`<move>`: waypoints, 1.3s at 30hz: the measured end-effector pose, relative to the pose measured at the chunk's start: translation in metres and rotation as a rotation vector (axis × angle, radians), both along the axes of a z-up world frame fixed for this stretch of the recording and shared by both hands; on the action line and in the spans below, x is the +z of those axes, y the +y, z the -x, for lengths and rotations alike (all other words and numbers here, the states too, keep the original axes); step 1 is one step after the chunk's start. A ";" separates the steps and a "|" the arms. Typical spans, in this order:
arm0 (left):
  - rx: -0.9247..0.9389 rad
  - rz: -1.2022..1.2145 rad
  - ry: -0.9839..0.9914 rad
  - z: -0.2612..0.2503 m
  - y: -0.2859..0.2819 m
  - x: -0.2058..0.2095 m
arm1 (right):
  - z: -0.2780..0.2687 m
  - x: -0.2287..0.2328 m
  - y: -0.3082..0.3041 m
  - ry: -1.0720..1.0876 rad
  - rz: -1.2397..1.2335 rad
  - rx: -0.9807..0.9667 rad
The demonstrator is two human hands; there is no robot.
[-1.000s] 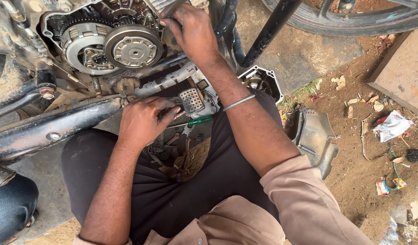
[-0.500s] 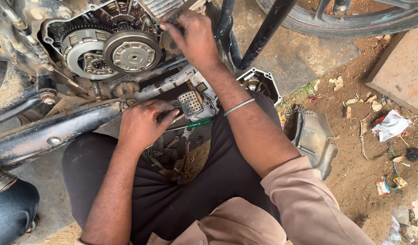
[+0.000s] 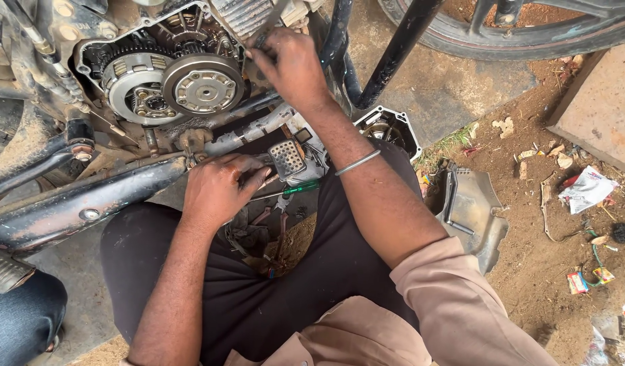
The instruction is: Replacing or repairing internal engine and clutch components on a motorcycle.
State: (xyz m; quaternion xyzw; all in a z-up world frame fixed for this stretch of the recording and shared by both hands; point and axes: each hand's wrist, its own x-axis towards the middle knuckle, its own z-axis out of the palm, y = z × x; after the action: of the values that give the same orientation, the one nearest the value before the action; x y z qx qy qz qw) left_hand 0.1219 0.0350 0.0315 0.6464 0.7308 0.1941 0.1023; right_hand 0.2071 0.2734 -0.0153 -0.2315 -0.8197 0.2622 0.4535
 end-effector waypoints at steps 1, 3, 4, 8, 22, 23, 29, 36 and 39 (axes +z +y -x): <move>0.001 -0.001 0.002 0.000 0.001 0.001 | -0.001 0.002 0.001 0.002 -0.001 0.001; -0.003 0.006 0.037 -0.001 0.001 0.003 | -0.006 0.006 0.001 0.071 0.106 0.027; -0.006 0.008 0.035 -0.001 0.001 0.003 | -0.004 0.003 0.001 0.070 0.108 0.025; 0.021 0.080 0.020 -0.002 0.002 0.000 | -0.007 0.003 0.000 -0.040 0.127 0.009; 0.012 0.060 0.040 -0.003 0.002 0.007 | -0.005 0.016 -0.003 0.030 -0.034 0.061; 0.008 0.053 0.042 -0.002 0.002 0.007 | -0.005 0.018 -0.003 0.062 -0.073 0.069; -0.009 0.049 0.053 0.000 0.002 0.007 | -0.005 0.027 -0.002 0.068 -0.101 0.077; 0.009 0.055 0.035 -0.002 0.000 0.008 | -0.003 0.033 -0.003 0.070 -0.201 0.093; -0.009 0.047 0.048 0.000 0.000 0.002 | -0.004 0.042 -0.008 0.012 -0.255 0.068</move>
State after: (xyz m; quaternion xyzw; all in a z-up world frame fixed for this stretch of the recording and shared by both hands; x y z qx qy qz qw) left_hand 0.1222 0.0345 0.0337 0.6516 0.7345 0.1606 0.1008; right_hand 0.2108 0.2652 0.0268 -0.1427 -0.8512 0.1723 0.4749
